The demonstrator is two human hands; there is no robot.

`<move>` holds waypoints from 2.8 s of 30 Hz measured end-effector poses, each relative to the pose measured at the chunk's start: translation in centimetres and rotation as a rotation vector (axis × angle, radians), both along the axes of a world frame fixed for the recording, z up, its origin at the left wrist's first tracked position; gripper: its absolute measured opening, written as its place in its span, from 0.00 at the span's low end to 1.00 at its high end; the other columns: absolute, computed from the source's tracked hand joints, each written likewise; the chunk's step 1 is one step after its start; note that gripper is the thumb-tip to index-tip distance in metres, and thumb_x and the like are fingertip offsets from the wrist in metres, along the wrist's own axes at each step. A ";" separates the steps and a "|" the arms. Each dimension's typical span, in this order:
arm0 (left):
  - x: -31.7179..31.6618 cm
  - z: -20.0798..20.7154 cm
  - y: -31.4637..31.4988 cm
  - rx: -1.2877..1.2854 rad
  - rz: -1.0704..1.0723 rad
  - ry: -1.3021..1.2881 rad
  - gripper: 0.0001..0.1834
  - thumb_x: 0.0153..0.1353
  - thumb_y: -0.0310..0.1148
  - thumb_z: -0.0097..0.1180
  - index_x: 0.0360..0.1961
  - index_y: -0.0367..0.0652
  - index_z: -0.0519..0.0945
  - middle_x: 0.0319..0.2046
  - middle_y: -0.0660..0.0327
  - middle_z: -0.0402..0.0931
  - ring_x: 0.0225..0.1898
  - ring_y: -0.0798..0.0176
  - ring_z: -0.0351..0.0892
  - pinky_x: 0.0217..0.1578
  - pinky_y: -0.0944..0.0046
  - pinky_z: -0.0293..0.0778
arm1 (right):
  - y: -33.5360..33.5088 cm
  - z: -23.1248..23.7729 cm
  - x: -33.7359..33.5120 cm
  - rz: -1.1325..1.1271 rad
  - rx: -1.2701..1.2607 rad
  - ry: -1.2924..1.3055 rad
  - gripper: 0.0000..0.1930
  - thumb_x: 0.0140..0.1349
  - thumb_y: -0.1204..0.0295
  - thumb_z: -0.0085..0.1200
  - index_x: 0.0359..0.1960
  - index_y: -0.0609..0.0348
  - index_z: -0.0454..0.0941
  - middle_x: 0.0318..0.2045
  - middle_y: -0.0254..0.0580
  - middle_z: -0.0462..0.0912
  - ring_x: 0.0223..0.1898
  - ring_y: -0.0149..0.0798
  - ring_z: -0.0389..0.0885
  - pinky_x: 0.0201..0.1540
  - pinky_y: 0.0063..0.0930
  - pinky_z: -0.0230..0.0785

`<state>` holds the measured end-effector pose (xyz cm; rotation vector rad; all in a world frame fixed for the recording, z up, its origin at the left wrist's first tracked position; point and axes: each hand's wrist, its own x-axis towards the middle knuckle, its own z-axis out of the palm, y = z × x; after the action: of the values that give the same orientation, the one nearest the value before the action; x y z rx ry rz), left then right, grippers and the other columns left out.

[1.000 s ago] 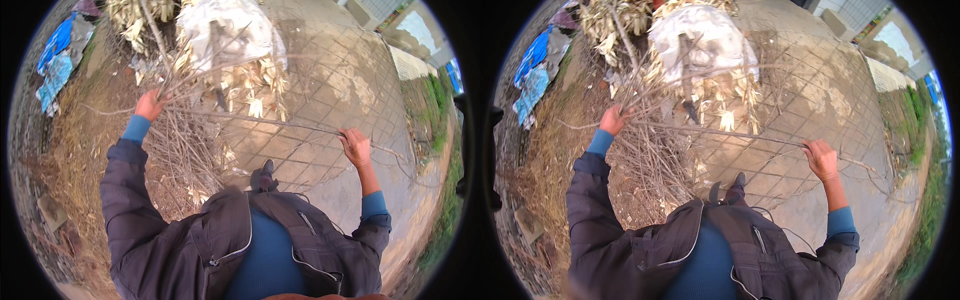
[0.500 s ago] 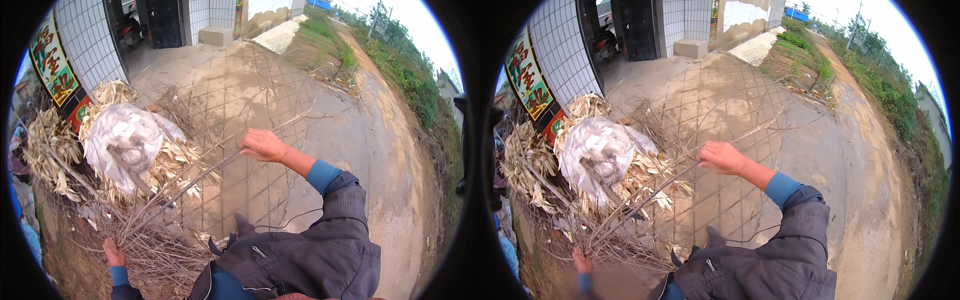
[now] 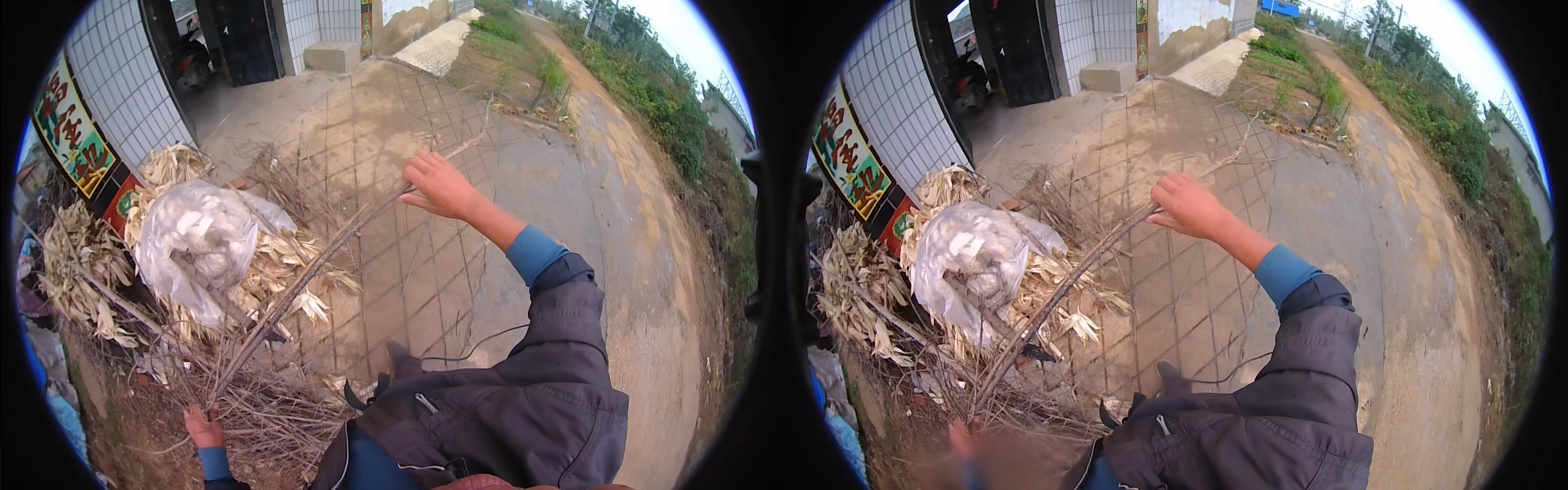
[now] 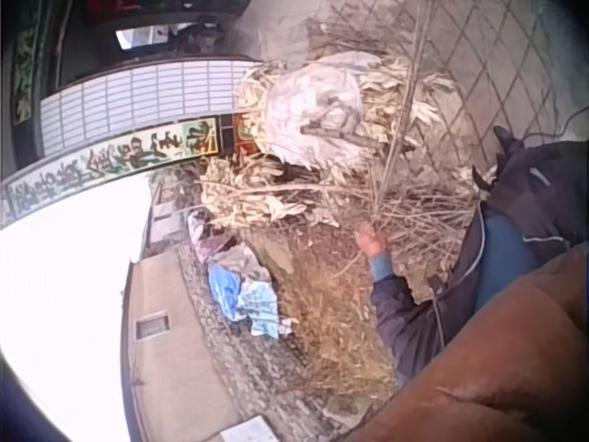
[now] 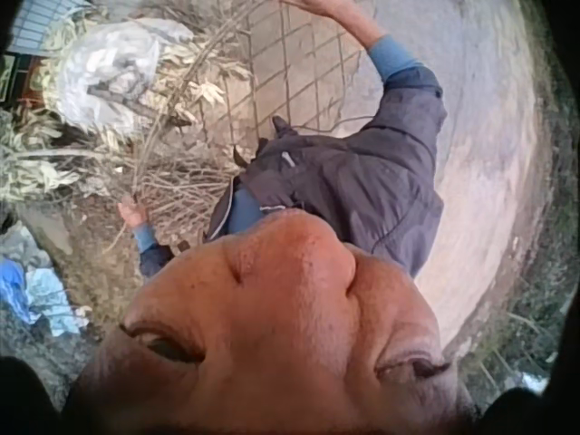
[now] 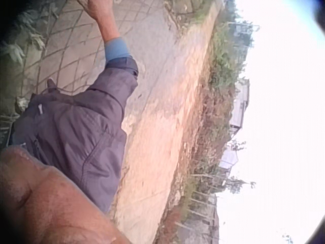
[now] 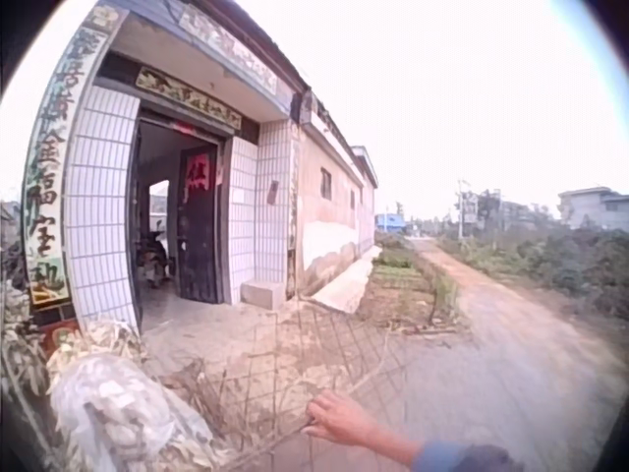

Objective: The person gathers dry branches from a pile outside, carries them into a tiled courtyard, and places them into a small stove with a kettle on top. The person then adds smaller twigs to the stove to maintain the fire.

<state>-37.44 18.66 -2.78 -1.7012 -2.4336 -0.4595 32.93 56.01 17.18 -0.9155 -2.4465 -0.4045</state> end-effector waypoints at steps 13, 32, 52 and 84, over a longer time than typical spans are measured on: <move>-0.4 6.1 -2.2 -0.044 0.161 0.012 0.24 0.68 0.46 0.66 0.50 0.33 0.83 0.46 0.39 0.84 0.48 0.32 0.82 0.51 0.40 0.76 | 1.2 -1.7 -1.2 -0.063 -0.157 -0.126 0.19 0.75 0.52 0.52 0.36 0.55 0.72 0.31 0.45 0.81 0.37 0.55 0.83 0.41 0.55 0.72; 20.0 -7.4 9.8 -0.015 0.021 -0.721 0.32 0.69 0.54 0.65 0.41 0.27 0.84 0.32 0.42 0.84 0.31 0.44 0.82 0.38 0.47 0.76 | 12.5 -1.8 -16.7 -0.441 -0.298 1.490 0.29 0.81 0.48 0.40 0.35 0.65 0.77 0.30 0.59 0.81 0.36 0.61 0.79 0.45 0.51 0.69; 23.7 -5.8 9.3 -0.043 -0.035 -1.072 0.20 0.72 0.43 0.66 0.40 0.31 0.84 0.31 0.62 0.84 0.30 0.71 0.74 0.33 0.64 0.72 | 13.2 -8.0 -14.0 -0.716 -0.230 1.350 0.21 0.78 0.52 0.49 0.43 0.61 0.78 0.33 0.61 0.84 0.37 0.66 0.82 0.42 0.55 0.71; 30.9 -3.6 15.8 -0.126 0.049 -0.580 0.35 0.66 0.60 0.65 0.24 0.32 0.77 0.24 0.33 0.77 0.31 0.25 0.77 0.31 0.38 0.71 | 15.2 -14.4 -5.5 -0.930 -0.185 1.164 0.31 0.76 0.44 0.48 0.31 0.65 0.76 0.29 0.64 0.82 0.34 0.70 0.80 0.40 0.58 0.70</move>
<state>-6.56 34.47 -6.36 -1.7363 -2.9417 -0.9218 27.45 71.17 2.76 -1.7031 -0.9322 0.0950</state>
